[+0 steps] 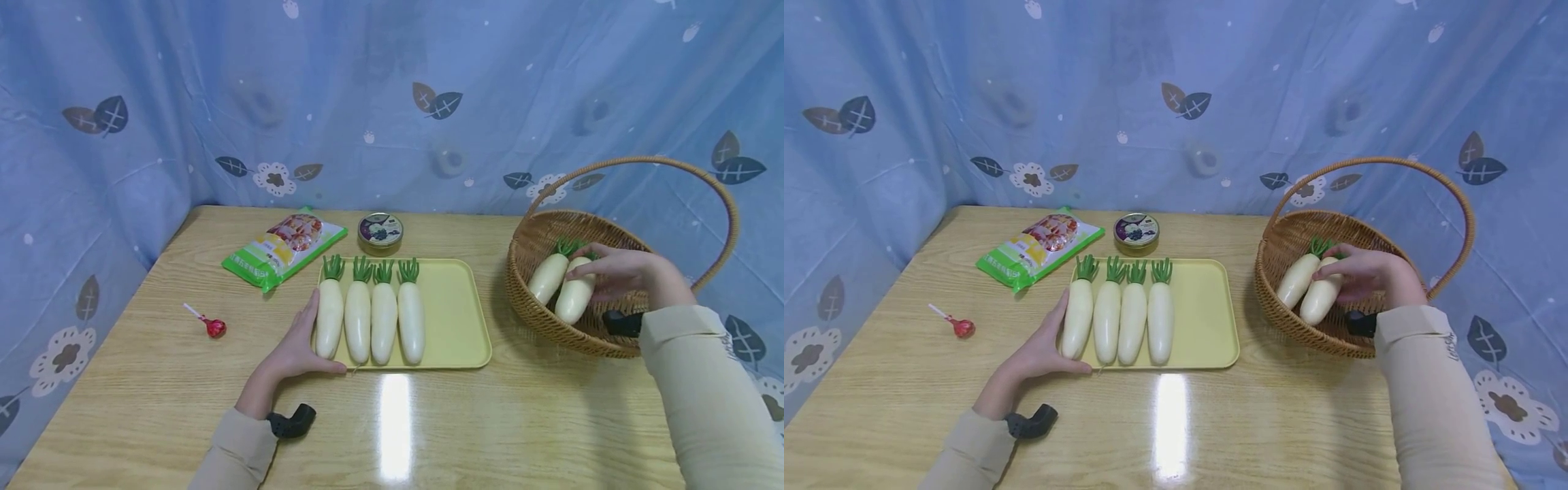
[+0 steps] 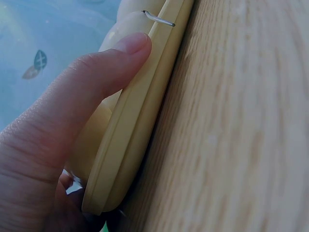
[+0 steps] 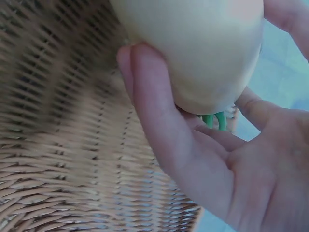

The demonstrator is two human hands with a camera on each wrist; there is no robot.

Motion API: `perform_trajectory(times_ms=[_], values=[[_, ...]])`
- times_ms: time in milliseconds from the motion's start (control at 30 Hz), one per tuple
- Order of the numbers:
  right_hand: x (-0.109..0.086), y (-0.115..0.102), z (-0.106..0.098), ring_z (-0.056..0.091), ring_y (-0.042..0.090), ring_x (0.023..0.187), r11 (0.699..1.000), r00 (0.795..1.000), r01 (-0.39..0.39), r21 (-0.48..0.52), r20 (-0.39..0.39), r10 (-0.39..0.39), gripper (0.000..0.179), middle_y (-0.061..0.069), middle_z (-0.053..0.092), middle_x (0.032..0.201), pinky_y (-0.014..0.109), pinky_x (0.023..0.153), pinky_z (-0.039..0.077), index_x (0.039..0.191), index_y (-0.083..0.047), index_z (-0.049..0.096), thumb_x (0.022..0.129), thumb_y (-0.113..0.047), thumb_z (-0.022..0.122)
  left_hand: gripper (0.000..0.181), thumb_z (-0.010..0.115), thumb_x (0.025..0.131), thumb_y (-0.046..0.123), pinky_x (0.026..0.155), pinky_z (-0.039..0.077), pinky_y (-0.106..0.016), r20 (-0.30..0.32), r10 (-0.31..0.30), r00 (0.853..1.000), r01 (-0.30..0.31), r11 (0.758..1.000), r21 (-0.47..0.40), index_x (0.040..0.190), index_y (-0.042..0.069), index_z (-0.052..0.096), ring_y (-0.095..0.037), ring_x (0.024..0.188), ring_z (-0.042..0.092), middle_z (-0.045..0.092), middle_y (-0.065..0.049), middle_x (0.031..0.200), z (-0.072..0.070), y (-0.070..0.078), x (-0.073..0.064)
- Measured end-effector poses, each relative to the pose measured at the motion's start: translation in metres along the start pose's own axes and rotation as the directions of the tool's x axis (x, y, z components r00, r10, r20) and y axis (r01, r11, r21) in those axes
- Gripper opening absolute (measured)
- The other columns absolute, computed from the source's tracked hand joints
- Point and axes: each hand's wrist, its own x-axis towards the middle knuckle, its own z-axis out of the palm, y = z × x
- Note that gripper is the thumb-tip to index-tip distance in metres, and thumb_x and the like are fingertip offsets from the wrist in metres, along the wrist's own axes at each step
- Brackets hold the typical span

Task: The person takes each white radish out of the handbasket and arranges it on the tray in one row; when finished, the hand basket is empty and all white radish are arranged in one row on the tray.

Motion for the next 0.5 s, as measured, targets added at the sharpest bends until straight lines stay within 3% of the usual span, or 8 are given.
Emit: perform_trajectory(times_ms=[267,500], values=[[-0.007,-0.012,0.007,0.059,0.034,0.092,0.994,0.995,0.076,-0.076,-0.051,-0.08,0.08,0.036,0.025,0.125,0.047,0.08,0.05,0.14,-0.003,0.002,0.088,-0.021,0.059,0.142,0.086,0.05,0.047,0.11,-0.001,-0.048,0.005,0.005,1.0,-0.005,1.0,0.0,0.145,0.008,-0.013,-0.031,0.138,-0.002,-0.004,-0.014,0.152,-0.001,0.0,0.0],[-0.015,-0.021,0.008,0.057,0.033,0.097,0.987,0.989,0.129,-0.092,-0.059,-0.135,0.079,0.035,0.021,0.13,0.046,0.081,0.05,0.141,-0.004,0.001,0.089,-0.024,0.058,0.142,0.087,0.051,0.045,0.109,-0.003,-0.049,0.018,0.0,1.0,0.0,1.0,-0.027,0.145,0.01,-0.014,-0.03,0.138,-0.003,-0.005,-0.013,0.152,-0.002,0.0,0.0]])
